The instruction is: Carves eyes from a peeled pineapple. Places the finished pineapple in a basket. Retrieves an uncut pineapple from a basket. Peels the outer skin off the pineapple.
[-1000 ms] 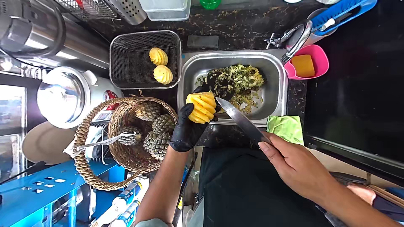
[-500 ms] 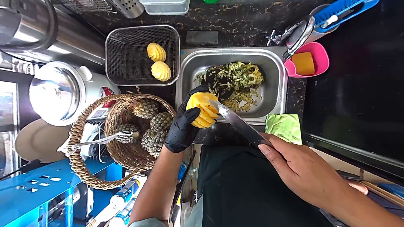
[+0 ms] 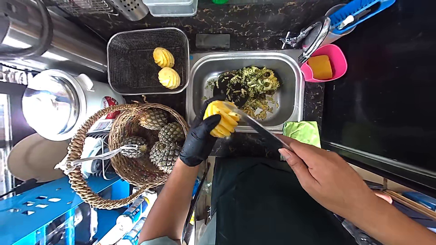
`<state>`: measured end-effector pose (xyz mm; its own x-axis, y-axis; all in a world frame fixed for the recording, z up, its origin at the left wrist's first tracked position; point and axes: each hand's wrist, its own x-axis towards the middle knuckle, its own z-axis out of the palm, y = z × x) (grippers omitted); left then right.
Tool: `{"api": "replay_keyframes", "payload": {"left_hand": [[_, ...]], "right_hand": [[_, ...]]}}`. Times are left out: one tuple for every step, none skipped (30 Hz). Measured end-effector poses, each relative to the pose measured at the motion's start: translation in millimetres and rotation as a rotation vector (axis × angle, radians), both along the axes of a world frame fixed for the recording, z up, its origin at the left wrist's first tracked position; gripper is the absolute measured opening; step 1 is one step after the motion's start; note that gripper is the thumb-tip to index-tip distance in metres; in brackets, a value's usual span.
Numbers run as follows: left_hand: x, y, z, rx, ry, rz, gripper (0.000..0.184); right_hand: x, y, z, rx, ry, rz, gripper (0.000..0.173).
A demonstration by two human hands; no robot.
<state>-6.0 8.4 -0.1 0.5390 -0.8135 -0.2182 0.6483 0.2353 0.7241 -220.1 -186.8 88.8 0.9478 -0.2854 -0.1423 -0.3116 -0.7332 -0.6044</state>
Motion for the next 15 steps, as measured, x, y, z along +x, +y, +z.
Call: {"api": "replay_keyframes", "payload": {"left_hand": [[0.4,-3.6,11.8,0.085,0.01,0.071,0.05],[0.7,-6.0,19.3,0.128,0.022,0.113,0.05],[0.2,-7.2,22.8,0.141,0.029,0.137,0.052],[-0.4,-7.5,23.9,0.137,0.029,0.143,0.053],[-0.9,-7.5,23.7,0.131,0.031,0.146,0.054],[-1.2,-7.3,22.8,0.13,0.033,0.153,0.054],[-0.6,-6.0,20.7,0.118,0.038,0.159,0.053],[0.3,-3.3,18.1,0.101,0.05,0.165,0.054],[1.1,0.4,15.6,0.084,0.069,0.17,0.056],[2.0,3.7,14.2,0.076,0.087,0.173,0.06],[3.2,6.5,14.4,0.074,0.091,0.176,0.061],[4.5,8.9,15.6,0.075,0.077,0.171,0.06],[5.5,10.1,17.8,0.071,0.053,0.163,0.059],[6.4,10.9,18.9,0.07,0.031,0.147,0.06],[7.6,10.9,19.0,0.064,0.018,0.13,0.061]], "right_hand": [[-0.4,-0.4,-0.6,-0.044,-0.02,-0.005,0.043],[-0.7,-0.3,-1.5,-0.08,-0.025,-0.005,0.044],[-0.9,0.4,-3.1,-0.1,-0.023,-0.004,0.044],[-1.1,1.3,-4.3,-0.099,-0.017,-0.006,0.045],[-1.5,1.8,-5.2,-0.08,-0.011,-0.014,0.045],[-2.2,1.5,-5.8,-0.048,-0.018,-0.027,0.044],[-3.0,0.0,-5.9,-0.017,-0.041,-0.042,0.044],[-4.5,-2.2,-6.1,0.01,-0.077,-0.055,0.043],[-7.0,-5.3,-7.9,0.022,-0.116,-0.069,0.042],[-10.2,-9.1,-13.1,0.008,-0.143,-0.086,0.041],[-13.6,-13.5,-21.6,-0.047,-0.117,-0.103,0.042],[-16.7,-18.5,-31.9,-0.127,-0.018,-0.11,0.043],[-19.1,-24.4,-43.1,-0.185,0.142,-0.104,0.044],[-21.4,-30.2,-53.5,-0.201,0.306,-0.099,0.044],[-23.7,-34.1,-62.2,-0.191,0.402,-0.109,0.043]]}}
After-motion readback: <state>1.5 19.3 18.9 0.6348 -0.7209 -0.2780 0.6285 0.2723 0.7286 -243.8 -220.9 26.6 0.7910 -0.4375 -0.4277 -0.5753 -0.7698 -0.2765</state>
